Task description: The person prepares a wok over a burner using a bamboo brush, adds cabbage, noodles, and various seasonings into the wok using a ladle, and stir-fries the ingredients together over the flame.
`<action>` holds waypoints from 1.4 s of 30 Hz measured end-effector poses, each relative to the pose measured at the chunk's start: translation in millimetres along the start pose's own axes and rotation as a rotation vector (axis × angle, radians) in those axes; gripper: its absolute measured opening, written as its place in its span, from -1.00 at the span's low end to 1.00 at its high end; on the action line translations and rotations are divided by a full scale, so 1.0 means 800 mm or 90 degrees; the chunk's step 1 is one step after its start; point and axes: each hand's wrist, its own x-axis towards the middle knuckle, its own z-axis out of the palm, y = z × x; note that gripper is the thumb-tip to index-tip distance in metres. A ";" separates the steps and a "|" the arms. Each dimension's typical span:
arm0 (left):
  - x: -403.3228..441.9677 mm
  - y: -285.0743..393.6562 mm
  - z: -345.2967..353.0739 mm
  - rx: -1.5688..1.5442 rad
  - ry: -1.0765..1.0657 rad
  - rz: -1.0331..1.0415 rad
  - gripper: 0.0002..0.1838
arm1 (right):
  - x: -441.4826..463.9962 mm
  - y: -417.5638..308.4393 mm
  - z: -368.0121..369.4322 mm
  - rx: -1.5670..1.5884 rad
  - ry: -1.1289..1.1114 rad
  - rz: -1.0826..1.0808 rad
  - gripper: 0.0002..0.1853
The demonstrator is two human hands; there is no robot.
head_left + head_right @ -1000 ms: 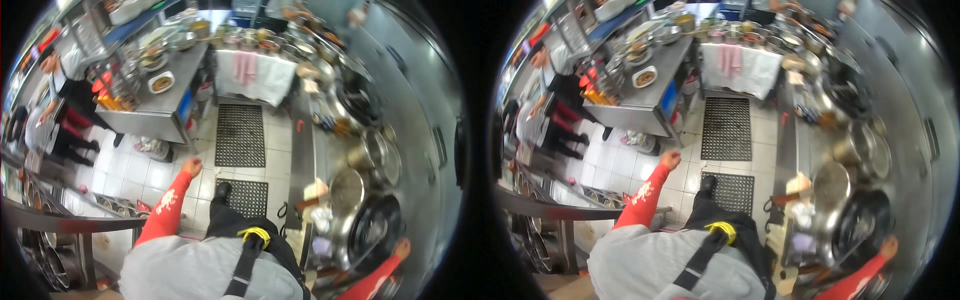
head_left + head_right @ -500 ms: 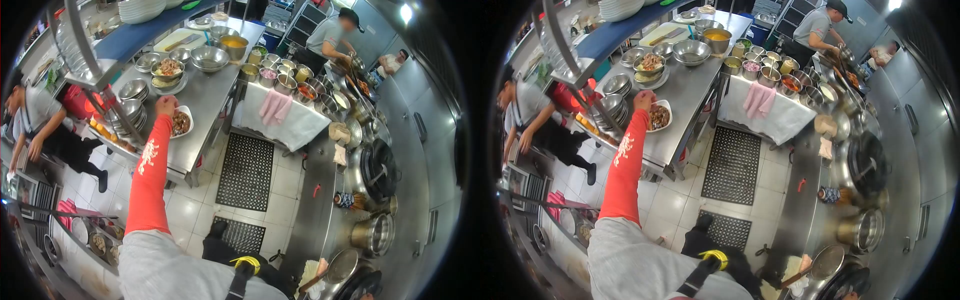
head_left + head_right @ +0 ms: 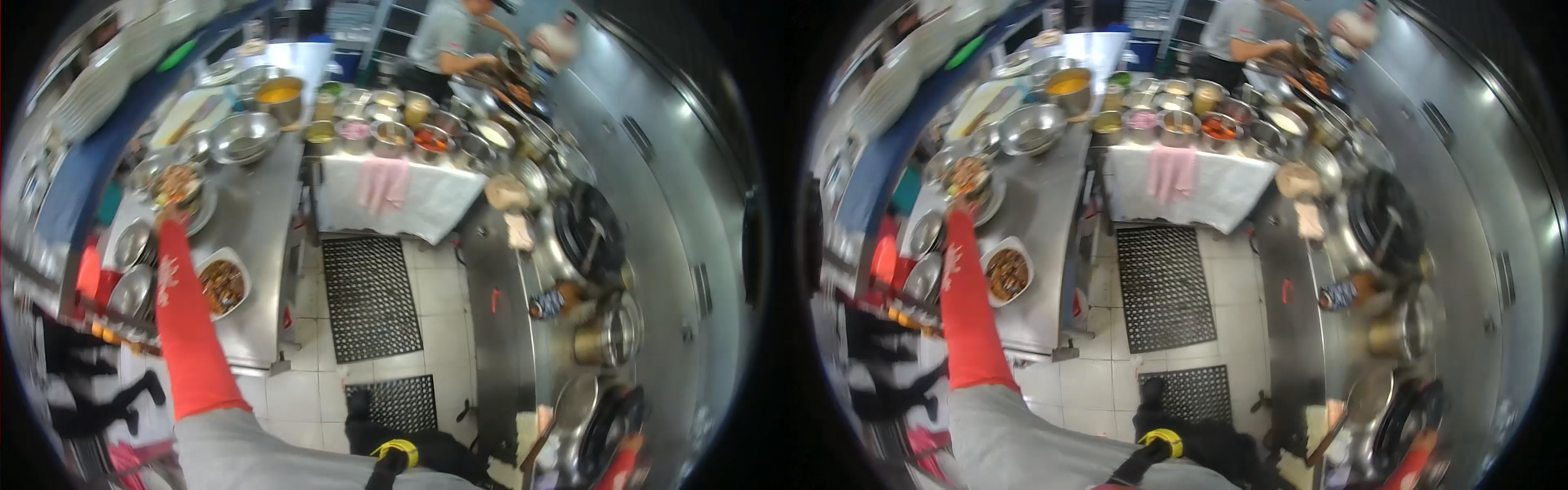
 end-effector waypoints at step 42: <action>-1.009 0.046 0.164 -0.022 -0.882 -0.319 -0.94 | -0.600 0.001 0.201 0.282 -0.549 0.243 -0.49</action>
